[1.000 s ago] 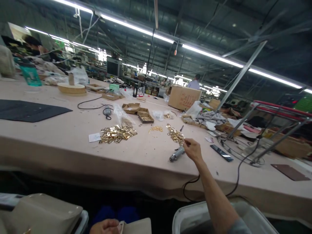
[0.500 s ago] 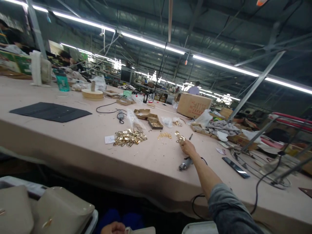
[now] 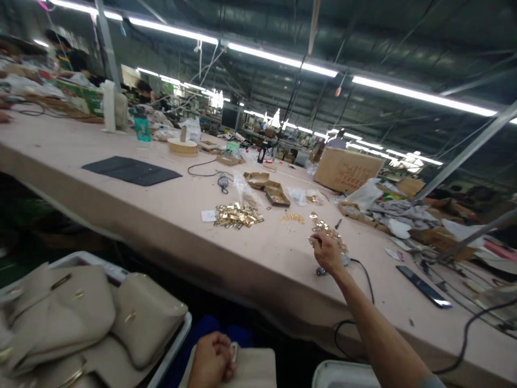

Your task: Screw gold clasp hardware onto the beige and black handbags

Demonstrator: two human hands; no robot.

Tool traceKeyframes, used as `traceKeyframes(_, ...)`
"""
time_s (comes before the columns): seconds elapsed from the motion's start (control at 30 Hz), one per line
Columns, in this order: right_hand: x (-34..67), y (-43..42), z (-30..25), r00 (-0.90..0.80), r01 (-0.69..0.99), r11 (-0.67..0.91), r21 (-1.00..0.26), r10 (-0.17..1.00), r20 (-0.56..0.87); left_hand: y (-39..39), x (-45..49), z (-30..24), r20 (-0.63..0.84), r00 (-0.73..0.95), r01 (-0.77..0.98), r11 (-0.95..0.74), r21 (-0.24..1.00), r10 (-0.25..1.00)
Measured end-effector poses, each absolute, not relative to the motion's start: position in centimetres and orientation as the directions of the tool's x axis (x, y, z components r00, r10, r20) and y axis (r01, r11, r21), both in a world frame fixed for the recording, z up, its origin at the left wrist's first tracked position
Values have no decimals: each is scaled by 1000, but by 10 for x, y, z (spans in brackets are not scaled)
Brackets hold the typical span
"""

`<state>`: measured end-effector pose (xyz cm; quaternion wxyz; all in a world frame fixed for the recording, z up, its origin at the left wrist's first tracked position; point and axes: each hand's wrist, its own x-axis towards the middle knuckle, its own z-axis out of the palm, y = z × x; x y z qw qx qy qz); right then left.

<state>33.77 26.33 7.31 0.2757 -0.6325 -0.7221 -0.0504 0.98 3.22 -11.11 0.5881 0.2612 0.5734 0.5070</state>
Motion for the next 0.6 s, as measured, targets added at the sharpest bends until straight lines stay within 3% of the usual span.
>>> traceKeyframes(0.1, 304, 240, 46, -252, 813, 473, -341, 812, 526, 30, 13, -112, -415, -178, -261, 364, 894, 892)
traceKeyframes(0.17, 294, 229, 38, -367, 746, 561, -357, 795, 483, 30, 13, -114, -419, -194, -241, 371, 897, 887)
traceKeyframes(0.37, 307, 234, 60, -321, 796, 494, -350, 834, 448, 28, 10, -117, -384, -171, -226, 343, 912, 907)
traceKeyframes(0.6, 299, 239, 68, -418, 812, 436, -389, 898, 134, 28, 14, -129, -371, -209, -244, 320, 916, 905)
